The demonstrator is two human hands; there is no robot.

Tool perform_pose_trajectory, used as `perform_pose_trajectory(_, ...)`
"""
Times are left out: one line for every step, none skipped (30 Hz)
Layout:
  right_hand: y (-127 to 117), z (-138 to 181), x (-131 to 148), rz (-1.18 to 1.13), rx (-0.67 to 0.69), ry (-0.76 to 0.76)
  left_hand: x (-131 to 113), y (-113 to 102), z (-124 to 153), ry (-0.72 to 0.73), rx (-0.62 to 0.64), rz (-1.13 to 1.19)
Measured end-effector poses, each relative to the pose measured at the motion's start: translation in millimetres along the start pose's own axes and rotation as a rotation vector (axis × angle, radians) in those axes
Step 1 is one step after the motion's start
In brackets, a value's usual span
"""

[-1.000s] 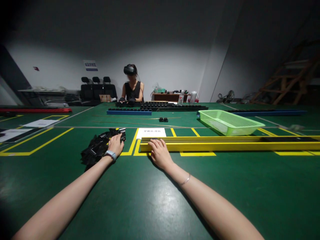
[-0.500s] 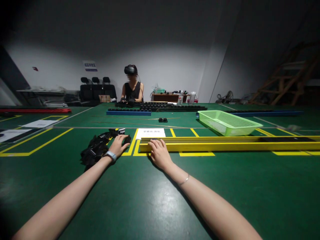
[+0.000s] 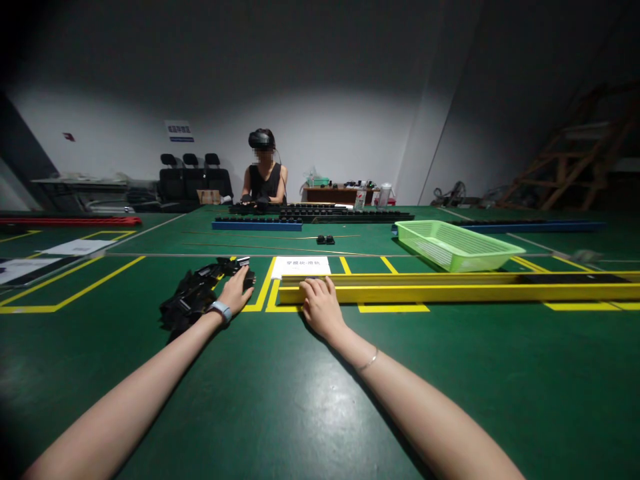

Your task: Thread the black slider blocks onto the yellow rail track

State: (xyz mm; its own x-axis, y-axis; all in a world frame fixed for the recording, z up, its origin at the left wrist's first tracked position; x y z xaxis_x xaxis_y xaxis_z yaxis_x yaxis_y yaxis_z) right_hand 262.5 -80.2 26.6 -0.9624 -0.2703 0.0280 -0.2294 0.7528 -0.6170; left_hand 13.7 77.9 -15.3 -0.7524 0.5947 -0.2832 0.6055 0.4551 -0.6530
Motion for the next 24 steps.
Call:
perform_pose_trajectory(-0.5, -0.2, 0.3, 0.004, -0.001, 0.004, 1.2, 0.8, -0.3, 0.000, -0.006, 0.017)
perform_pose_trajectory(-0.9, -0.3, 0.5, 0.008, -0.003, 0.008, 2.1, 1.4, -0.7, 0.001, -0.009, 0.038)
perform_pose_trajectory(-1.3, -0.3, 0.7, 0.012, -0.005, 0.011, 2.4, 1.6, -1.1, 0.000, -0.009, 0.061)
perform_pose_trajectory(-1.6, -0.3, 0.6, 0.016, -0.007, 0.016, 2.2, 1.5, -1.5, -0.001, -0.007, 0.086)
perform_pose_trajectory(-1.7, -0.3, 0.5, 0.020, -0.009, 0.022, 1.5, 0.8, -1.8, -0.005, -0.003, 0.110)
perform_pose_trajectory(-1.8, -0.1, 0.3, 0.025, -0.009, 0.027, 0.5, -0.2, -2.2, -0.015, 0.003, 0.134)
perform_pose_trajectory(-1.7, 0.0, 0.0, 0.029, -0.009, 0.031, -0.8, -1.5, -2.4, -0.030, 0.010, 0.155)
perform_pose_trajectory(-1.5, 0.2, -0.4, 0.033, -0.008, 0.033, -2.0, -2.9, -2.7, -0.048, 0.017, 0.174)
perform_pose_trajectory(-1.2, 0.3, -0.7, 0.036, -0.006, 0.033, -3.2, -4.4, -2.9, -0.063, 0.023, 0.187)
perform_pose_trajectory(-0.8, 0.5, -1.1, 0.039, -0.005, 0.033, -4.0, -5.7, -3.1, -0.075, 0.025, 0.194)
perform_pose_trajectory(-0.4, 0.6, -1.4, 0.043, -0.004, 0.032, -4.6, -6.9, -3.3, -0.081, 0.025, 0.194)
perform_pose_trajectory(-0.1, 0.6, -1.7, 0.046, -0.003, 0.031, -5.0, -7.7, -3.5, -0.080, 0.025, 0.193)
perform_pose_trajectory(0.1, 0.6, -2.0, 0.050, -0.002, 0.029, -5.2, -8.2, -3.6, -0.077, 0.028, 0.192)
perform_pose_trajectory(0.3, 0.6, -2.1, 0.054, 0.000, 0.027, -5.3, -8.5, -3.7, -0.076, 0.034, 0.193)
perform_pose_trajectory(0.4, 0.5, -2.1, 0.057, 0.003, 0.025, -5.3, -8.6, -3.6, -0.079, 0.044, 0.196)
perform_pose_trajectory(0.3, 0.4, -2.1, 0.058, 0.006, 0.023, -5.5, -8.6, -3.5, -0.084, 0.055, 0.197)
perform_pose_trajectory(0.2, 0.3, -1.9, 0.059, 0.008, 0.023, -5.9, -8.6, -3.3, -0.088, 0.062, 0.194)
perform_pose_trajectory(0.0, 0.2, -1.7, 0.059, 0.008, 0.025, -6.4, -8.9, -3.2, -0.088, 0.064, 0.187)
perform_pose_trajectory(-0.3, 0.2, -1.5, 0.060, 0.006, 0.028, -7.2, -9.4, -3.0, -0.086, 0.061, 0.176)
perform_pose_trajectory(-0.5, 0.1, -1.2, 0.062, 0.002, 0.033, -8.1, -10.1, -3.0, -0.082, 0.053, 0.163)
perform_pose_trajectory(-0.7, 0.2, -1.1, 0.067, -0.004, 0.039, -9.0, -11.2, -3.1, -0.080, 0.043, 0.153)
perform_pose_trajectory(-0.8, 0.2, -0.9, 0.073, -0.010, 0.046, -10.1, -12.6, -3.3, -0.081, 0.032, 0.146)
perform_pose_trajectory(-0.8, 0.3, -0.9, 0.079, -0.016, 0.053, -11.2, -14.3, -3.7, -0.086, 0.020, 0.147)
perform_pose_trajectory(-0.7, 0.4, -0.9, 0.085, -0.021, 0.060, -12.6, -16.2, -4.3, -0.089, 0.008, 0.156)
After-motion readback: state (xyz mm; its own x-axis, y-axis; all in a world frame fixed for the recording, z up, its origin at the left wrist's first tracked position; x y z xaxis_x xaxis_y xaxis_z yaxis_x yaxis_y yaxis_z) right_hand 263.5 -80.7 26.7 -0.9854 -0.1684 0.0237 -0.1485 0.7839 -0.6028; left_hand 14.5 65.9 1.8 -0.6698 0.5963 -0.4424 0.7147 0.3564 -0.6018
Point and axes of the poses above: each hand's wrist, its own z-axis away from the middle knuckle, its own y-axis out of the palm, x = y × z, the point moved 1 cm from there along -z, towards the middle knuckle, and after that the axes turned 12 degrees about -x, right-handed, at the moved point
